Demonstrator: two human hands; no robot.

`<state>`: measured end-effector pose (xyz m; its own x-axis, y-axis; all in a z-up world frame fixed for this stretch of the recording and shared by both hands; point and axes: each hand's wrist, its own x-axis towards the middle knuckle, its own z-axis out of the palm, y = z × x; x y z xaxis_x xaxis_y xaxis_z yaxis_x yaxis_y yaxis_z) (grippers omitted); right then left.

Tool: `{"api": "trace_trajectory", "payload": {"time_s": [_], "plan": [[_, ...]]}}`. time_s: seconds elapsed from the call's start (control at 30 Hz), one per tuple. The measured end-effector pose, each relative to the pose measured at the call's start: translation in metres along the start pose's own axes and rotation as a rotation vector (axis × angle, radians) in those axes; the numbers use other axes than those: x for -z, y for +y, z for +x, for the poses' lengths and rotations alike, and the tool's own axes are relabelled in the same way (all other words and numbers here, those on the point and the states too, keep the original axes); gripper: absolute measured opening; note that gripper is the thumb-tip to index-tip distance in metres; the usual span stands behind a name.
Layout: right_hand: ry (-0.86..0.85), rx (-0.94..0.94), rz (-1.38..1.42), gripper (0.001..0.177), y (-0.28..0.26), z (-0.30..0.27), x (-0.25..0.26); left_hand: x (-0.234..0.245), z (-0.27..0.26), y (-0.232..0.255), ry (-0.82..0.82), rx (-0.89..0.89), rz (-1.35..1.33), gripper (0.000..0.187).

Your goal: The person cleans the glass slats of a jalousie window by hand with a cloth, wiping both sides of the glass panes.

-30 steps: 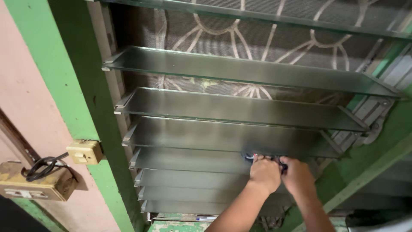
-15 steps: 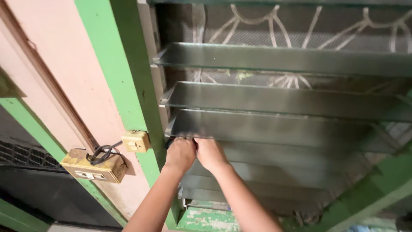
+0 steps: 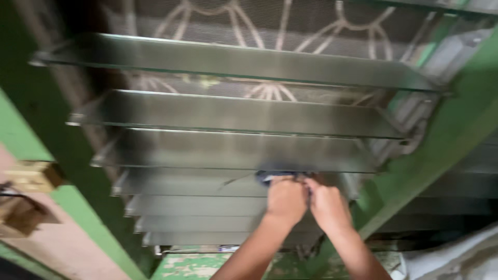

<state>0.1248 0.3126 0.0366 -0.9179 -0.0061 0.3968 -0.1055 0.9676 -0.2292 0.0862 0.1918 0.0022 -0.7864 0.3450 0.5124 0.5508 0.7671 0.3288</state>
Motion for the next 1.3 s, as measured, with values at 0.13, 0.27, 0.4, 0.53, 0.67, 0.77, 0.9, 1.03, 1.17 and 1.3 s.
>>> {"api": "trace_trajectory", "payload": {"time_s": [0.13, 0.27, 0.4, 0.53, 0.67, 0.77, 0.9, 1.03, 1.17, 1.3], "plan": [[0.178, 0.131, -0.120, 0.029, 0.053, -0.007, 0.022, -0.045, 0.024, 0.051, 0.215, -0.097, 0.026, 0.022], [-0.283, -0.067, -0.131, 0.025, 0.037, -0.009, 0.020, -0.009, -0.010, 0.043, 0.050, 0.001, -0.046, 0.025], [0.201, 0.415, 0.218, 0.033, -0.003, 0.010, -0.016, 0.047, -0.024, 0.012, 0.078, 0.249, 0.051, 0.029], [-0.038, 0.340, 0.268, 0.025, -0.011, 0.023, -0.024, 0.055, -0.017, 0.003, 0.237, 0.204, 0.202, 0.034], [-0.004, 0.322, 0.339, 0.032, 0.028, 0.020, 0.001, 0.027, -0.003, 0.025, 0.186, 0.163, 0.177, 0.035], [0.044, 0.311, 0.283, 0.041, 0.066, 0.010, 0.028, -0.004, 0.006, 0.057, 0.079, 0.112, 0.106, 0.032], [-0.071, 0.129, 0.156, 0.038, 0.085, 0.021, 0.035, -0.040, 0.025, 0.064, 0.113, 0.014, 0.083, 0.029], [0.041, 0.205, 0.168, 0.024, 0.092, 0.069, 0.006, -0.066, 0.072, 0.039, 0.043, 0.115, -0.002, 0.023], [0.091, 0.228, 0.082, 0.019, 0.098, 0.067, 0.000, -0.064, 0.075, 0.041, 0.030, 0.133, -0.051, 0.019], [-0.048, 0.155, 0.058, 0.019, 0.102, 0.001, 0.026, -0.057, 0.021, 0.068, 0.168, 0.010, -0.042, 0.017]]}}
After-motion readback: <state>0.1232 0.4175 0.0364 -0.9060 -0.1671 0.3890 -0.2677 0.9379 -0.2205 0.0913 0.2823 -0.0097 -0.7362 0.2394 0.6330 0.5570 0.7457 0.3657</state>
